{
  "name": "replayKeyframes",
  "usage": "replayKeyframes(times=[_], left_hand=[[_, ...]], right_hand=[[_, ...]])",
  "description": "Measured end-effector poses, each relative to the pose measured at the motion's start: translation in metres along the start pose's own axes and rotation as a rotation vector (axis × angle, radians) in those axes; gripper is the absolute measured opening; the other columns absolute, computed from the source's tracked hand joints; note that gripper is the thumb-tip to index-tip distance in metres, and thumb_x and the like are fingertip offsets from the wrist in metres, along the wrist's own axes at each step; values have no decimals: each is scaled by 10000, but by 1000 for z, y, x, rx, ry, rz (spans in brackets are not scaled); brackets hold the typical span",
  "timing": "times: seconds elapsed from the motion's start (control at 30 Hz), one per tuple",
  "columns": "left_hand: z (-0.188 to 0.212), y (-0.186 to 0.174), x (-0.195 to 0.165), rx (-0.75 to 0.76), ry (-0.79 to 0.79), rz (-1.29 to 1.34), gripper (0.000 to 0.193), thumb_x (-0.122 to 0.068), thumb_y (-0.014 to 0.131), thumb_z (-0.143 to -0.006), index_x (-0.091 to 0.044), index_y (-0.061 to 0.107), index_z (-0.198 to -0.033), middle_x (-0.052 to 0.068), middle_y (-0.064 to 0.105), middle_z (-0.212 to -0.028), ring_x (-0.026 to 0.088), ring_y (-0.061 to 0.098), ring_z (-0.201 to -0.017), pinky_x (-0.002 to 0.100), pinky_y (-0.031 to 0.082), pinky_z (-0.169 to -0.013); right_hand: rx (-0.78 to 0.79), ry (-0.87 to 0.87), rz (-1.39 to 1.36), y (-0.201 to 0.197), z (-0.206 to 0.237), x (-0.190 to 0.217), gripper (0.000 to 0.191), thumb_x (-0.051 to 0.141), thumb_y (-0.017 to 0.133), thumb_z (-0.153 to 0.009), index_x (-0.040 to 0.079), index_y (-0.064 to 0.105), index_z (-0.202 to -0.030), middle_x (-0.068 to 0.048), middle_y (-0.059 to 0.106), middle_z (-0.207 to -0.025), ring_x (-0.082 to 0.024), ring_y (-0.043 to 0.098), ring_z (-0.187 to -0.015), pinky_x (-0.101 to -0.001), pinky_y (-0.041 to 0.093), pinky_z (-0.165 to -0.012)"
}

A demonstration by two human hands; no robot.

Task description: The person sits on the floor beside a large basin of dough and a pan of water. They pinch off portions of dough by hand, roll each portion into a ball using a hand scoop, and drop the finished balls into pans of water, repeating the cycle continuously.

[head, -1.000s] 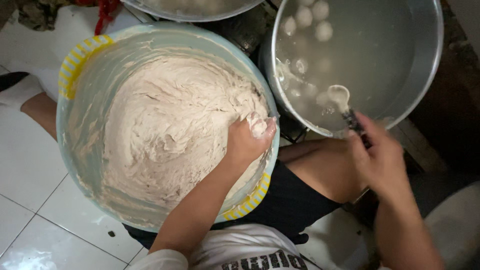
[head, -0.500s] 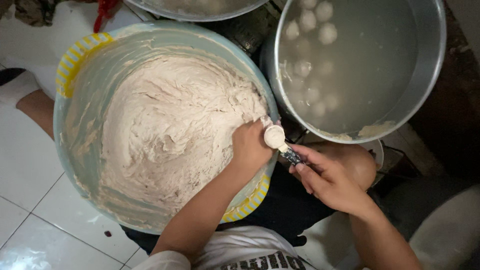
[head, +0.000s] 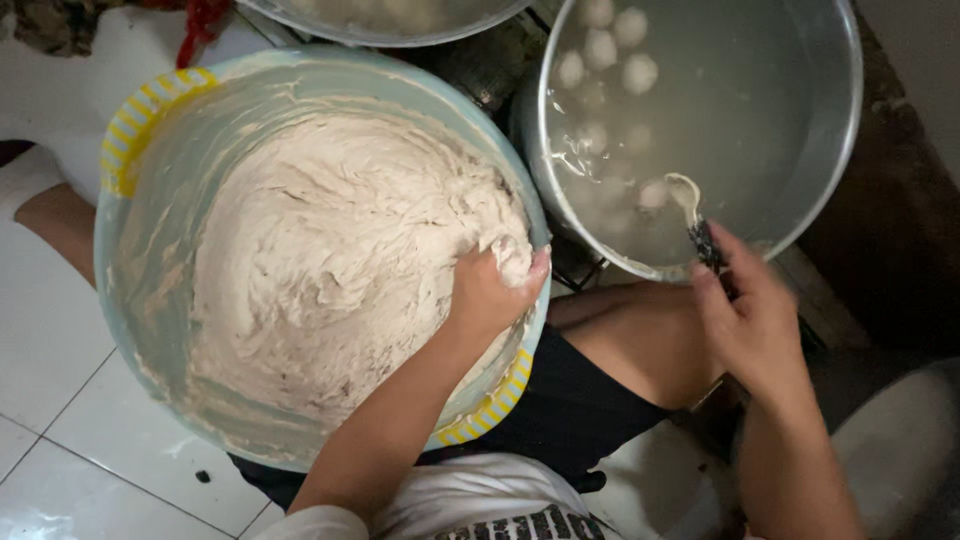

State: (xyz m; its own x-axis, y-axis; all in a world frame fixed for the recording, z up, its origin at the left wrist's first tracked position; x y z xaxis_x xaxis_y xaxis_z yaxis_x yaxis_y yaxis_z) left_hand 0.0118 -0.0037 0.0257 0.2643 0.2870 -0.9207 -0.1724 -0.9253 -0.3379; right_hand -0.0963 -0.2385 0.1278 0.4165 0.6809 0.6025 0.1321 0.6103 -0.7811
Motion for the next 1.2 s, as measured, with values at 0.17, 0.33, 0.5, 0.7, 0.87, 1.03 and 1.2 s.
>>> replayKeyframes(times=[0.17, 0.33, 0.5, 0.7, 0.87, 1.03, 1.2], left_hand=[[10, 10, 8, 29, -56, 148, 236, -180, 832, -817, -51, 650, -894, 132, 708, -737, 327, 725, -656, 388, 565, -606], [13, 19, 15, 118, -120, 93, 209, -192, 821, -794, -72, 682, -894, 151, 700, -768, 351, 732, -723, 408, 582, -639], [-3, 22, 13, 324, -229, -163, 256, -239, 832, -733, -66, 738, -897, 186, 749, -877, 385, 727, -858, 477, 571, -784], [-45, 1, 48, 642, -331, -535, 741, -501, 875, -625, 51, 680, -1079, 363, 629, -1139, 492, 618, -1071, 522, 504, -934], [-33, -7, 45, 428, -156, -378, 630, -471, 831, -701, 4, 714, -1098, 322, 679, -1074, 498, 630, -1036, 534, 506, -917], [-22, -6, 22, 314, -131, -139, 408, -421, 820, -751, -82, 734, -960, 181, 742, -919, 400, 696, -876, 485, 553, -801], [-21, -1, -2, 133, -36, -129, 209, -297, 797, -833, -106, 726, -788, 102, 737, -809, 366, 688, -828, 465, 564, -752]], right_hand=[[334, 160, -158, 41, 21, 21, 531, 130, 635, -993, 125, 576, -1520, -101, 786, -1090, -253, 672, -825, -362, 548, -728], [201, -379, -86, 54, 30, 67, 456, 111, 608, -1022, 34, 531, -1465, -91, 696, -1159, -129, 672, -957, -258, 535, -811], [566, 316, -658, 80, 24, 35, 465, 102, 565, -984, 66, 551, -1447, -25, 679, -883, -51, 511, -530, -205, 408, -437], [493, 369, -508, 56, -6, 2, 492, 147, 561, -969, 128, 553, -1461, -62, 691, -881, -89, 558, -532, -251, 442, -413], [139, 173, 228, 9, -46, -13, 529, 201, 637, -944, 159, 596, -1470, -189, 710, -1029, -293, 699, -818, -417, 554, -735], [-5, -13, 493, -4, -66, 3, 427, 202, 649, -933, 110, 646, -1350, -189, 679, -1294, -437, 654, -1057, -530, 518, -891], [-106, 57, 290, -12, -49, 6, 376, 129, 618, -1019, 23, 592, -1379, -205, 698, -1168, -323, 700, -973, -431, 541, -831]])
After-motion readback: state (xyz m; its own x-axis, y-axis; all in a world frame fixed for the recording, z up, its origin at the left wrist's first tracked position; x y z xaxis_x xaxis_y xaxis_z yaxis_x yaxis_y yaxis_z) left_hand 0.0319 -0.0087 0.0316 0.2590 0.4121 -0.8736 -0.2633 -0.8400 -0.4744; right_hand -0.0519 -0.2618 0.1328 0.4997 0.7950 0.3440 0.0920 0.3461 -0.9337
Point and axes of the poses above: each hand's wrist, its own z-axis away from the middle knuckle, its own y-axis out of the palm, x = y × z, the point moved 5 cm from there along -z, towards the middle knuckle
